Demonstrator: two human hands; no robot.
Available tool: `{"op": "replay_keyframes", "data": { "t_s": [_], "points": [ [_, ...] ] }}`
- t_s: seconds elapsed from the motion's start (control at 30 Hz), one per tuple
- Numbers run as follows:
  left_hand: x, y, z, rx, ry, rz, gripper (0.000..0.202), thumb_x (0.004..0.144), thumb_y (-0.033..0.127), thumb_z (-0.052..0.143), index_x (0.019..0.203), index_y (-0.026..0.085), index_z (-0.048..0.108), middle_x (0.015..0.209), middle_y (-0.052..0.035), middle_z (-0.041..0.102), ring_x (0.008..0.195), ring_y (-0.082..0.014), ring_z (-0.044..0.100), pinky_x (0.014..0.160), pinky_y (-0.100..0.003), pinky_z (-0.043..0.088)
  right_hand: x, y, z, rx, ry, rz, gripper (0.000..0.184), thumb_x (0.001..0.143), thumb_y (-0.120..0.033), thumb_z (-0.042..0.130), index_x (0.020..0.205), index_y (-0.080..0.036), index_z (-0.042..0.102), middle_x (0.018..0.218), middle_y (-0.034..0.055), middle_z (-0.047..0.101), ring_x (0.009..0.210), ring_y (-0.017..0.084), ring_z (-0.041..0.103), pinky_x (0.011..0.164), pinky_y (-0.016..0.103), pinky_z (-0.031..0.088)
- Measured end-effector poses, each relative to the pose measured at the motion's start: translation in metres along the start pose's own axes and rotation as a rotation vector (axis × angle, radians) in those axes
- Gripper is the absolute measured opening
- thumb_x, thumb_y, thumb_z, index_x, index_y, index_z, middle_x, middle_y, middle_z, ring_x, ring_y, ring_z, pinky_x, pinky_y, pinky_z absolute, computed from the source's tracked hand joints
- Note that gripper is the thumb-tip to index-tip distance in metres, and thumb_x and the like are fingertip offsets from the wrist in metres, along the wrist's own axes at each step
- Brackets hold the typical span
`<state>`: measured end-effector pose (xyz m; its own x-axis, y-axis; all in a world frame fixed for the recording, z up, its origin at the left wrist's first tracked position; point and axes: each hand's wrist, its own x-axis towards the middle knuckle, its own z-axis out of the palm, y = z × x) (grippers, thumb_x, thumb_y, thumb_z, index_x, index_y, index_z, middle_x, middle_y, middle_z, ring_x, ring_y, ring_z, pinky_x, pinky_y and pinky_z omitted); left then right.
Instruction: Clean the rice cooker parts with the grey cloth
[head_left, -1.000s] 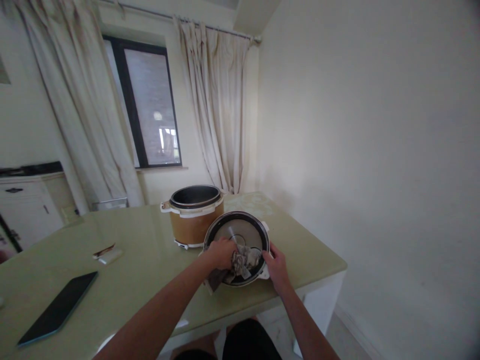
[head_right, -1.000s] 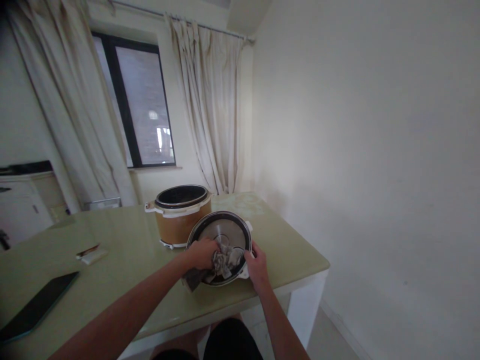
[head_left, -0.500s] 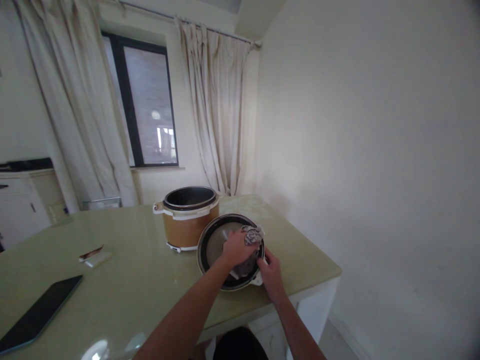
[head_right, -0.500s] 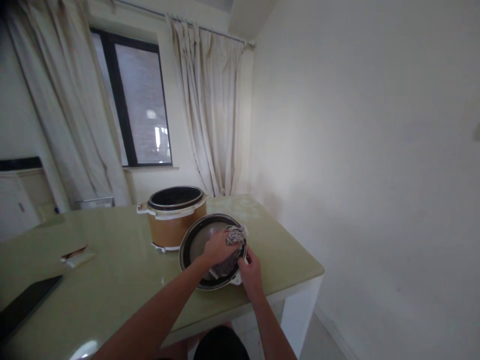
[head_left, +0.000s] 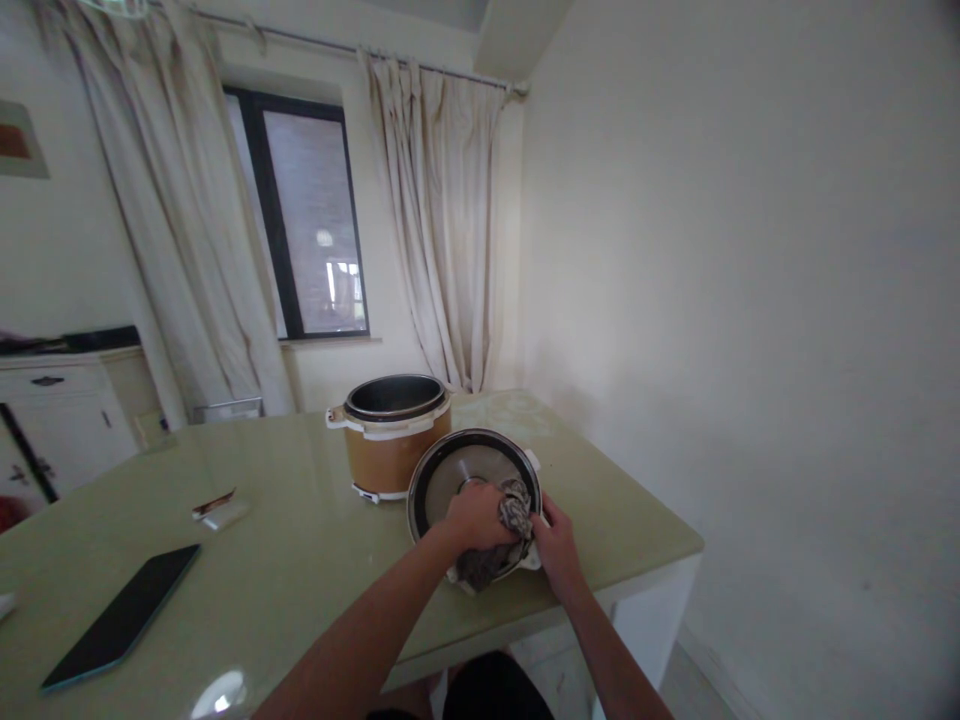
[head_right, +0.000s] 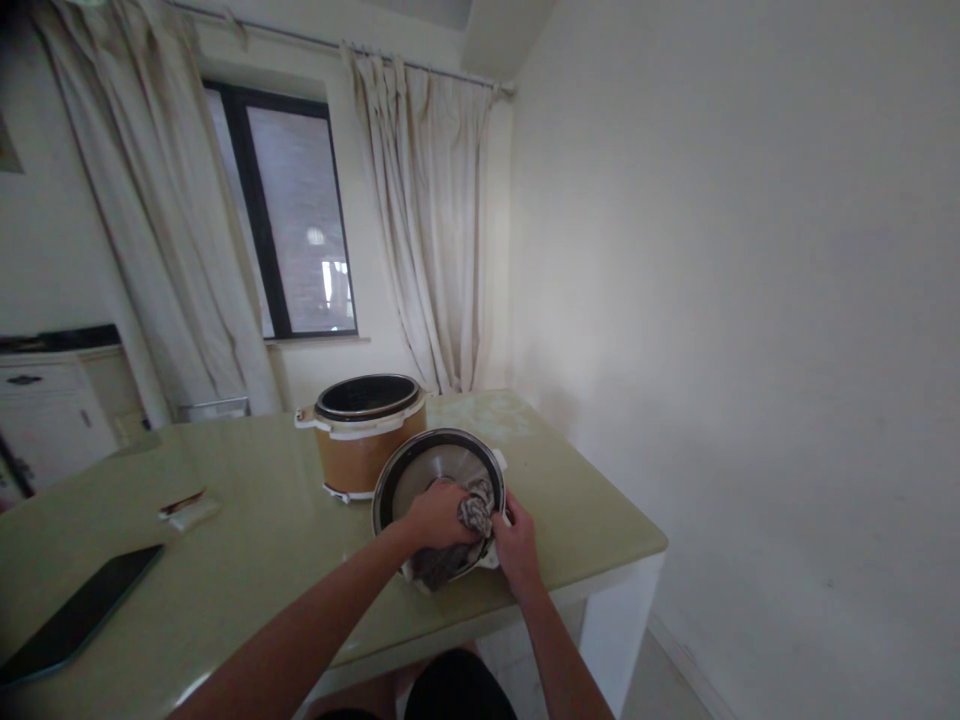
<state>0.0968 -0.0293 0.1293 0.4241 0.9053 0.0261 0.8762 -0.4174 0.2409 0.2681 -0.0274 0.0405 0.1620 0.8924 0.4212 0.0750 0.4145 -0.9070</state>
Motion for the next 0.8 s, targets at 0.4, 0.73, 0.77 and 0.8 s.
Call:
{"op": "replay_keyframes", "data": {
  "t_s": [0.4,0.73,0.77,0.8],
  "points": [
    [-0.003,-0.009,-0.014,0.139,-0.126,0.083,0.044,0.077,0.048,0.073,0.113,0.024,0.078,0.123,-0.0161,0.074,0.123,-0.0403,0.064,0.098,-0.050,0.058,0.000,-0.001,0.000,0.009,0.003,0.012,0.047,0.075,-0.036,0.062,0.111,-0.012,0.080,0.110,0.0125,0.081,0.101,0.032,0.072,0.094,0.040,0.056],
    [-0.006,-0.045,-0.033,0.223,0.224,-0.336,0.045,0.089,0.025,0.057,0.134,0.024,0.063,0.143,-0.0163,0.059,0.129,-0.0385,0.056,0.093,-0.050,0.057,-0.004,-0.009,0.002,0.033,-0.026,-0.002,0.045,0.072,-0.031,0.063,0.111,-0.017,0.081,0.111,0.0097,0.081,0.104,0.032,0.073,0.097,0.042,0.057],
    [0.001,-0.041,-0.032,0.169,0.270,-0.402,0.043,0.093,0.032,0.055,0.135,0.024,0.062,0.143,-0.0165,0.058,0.128,-0.0379,0.057,0.093,-0.050,0.056,-0.004,-0.010,0.002,0.027,-0.037,-0.008,0.045,0.073,-0.031,0.063,0.112,-0.017,0.081,0.111,0.0094,0.081,0.104,0.031,0.073,0.097,0.042,0.057],
    [0.008,-0.035,-0.031,0.115,0.305,-0.445,0.043,0.096,0.040,0.052,0.134,0.023,0.062,0.143,-0.0167,0.058,0.128,-0.0373,0.057,0.095,-0.050,0.056,-0.005,-0.011,0.003,0.022,-0.043,-0.014,0.045,0.073,-0.031,0.063,0.113,-0.017,0.081,0.111,0.0093,0.081,0.104,0.031,0.073,0.097,0.041,0.057]
  ]
}}
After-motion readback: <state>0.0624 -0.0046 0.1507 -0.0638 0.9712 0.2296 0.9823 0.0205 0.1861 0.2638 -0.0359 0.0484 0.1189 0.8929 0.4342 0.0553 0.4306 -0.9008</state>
